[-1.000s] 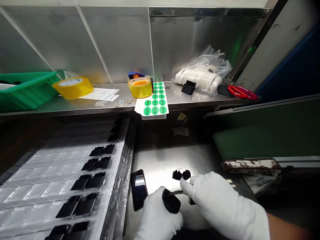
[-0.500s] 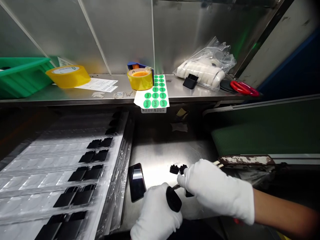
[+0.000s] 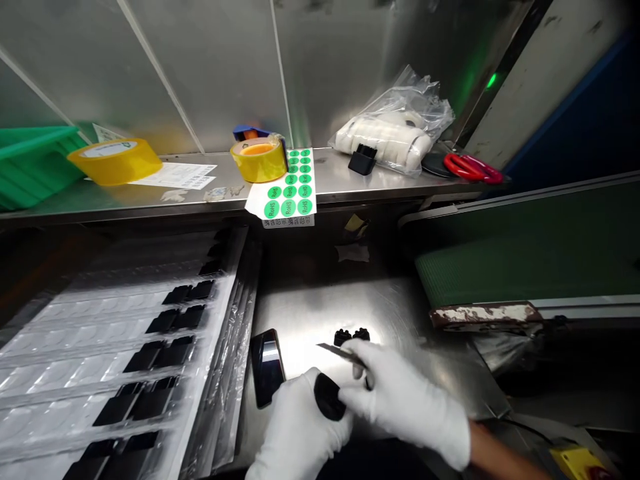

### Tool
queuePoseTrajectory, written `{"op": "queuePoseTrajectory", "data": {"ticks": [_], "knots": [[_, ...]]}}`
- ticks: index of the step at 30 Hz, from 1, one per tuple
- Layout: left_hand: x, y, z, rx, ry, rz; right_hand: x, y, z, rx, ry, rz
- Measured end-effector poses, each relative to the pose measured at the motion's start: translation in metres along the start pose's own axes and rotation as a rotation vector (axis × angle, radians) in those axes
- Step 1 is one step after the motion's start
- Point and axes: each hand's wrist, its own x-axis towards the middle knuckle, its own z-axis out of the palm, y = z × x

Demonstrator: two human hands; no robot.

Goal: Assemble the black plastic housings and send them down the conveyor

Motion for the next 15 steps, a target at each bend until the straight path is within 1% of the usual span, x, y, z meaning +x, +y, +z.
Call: {"op": "queuePoseTrajectory", "data": {"ticks": [2, 3, 5, 7, 9, 12, 14, 15], "knots": [[0.005, -0.003, 0.007, -0.046, -0.002, -0.018, 0.001, 0.012, 0.021, 0.039, -0.025, 0.0], [0.008, -0.006, 0.011, -0.067, 0.006, -0.035, 0.003, 0.018, 0.029, 0.029, -0.01, 0.0], [0.019, -0.014, 0.021, -0.118, 0.005, -0.086, 0.008, 0.035, 0.04, -0.002, 0.05, 0.019], [0.032, -0.025, 0.035, -0.198, -0.062, -0.15, 0.014, 0.06, 0.044, -0.03, 0.137, 0.068], [0.047, -0.037, 0.052, -0.32, -0.151, -0.254, 0.019, 0.097, 0.043, -0.058, 0.238, 0.153], [0.065, -0.06, 0.084, -0.519, -0.255, -0.509, 0.02, 0.163, 0.039, -0.082, 0.357, 0.295], [0.074, -0.076, 0.103, -0.632, -0.274, -0.69, 0.016, 0.203, 0.037, -0.089, 0.409, 0.348], [0.078, -0.083, 0.112, -0.677, -0.262, -0.764, 0.014, 0.218, 0.038, -0.091, 0.432, 0.346]]}}
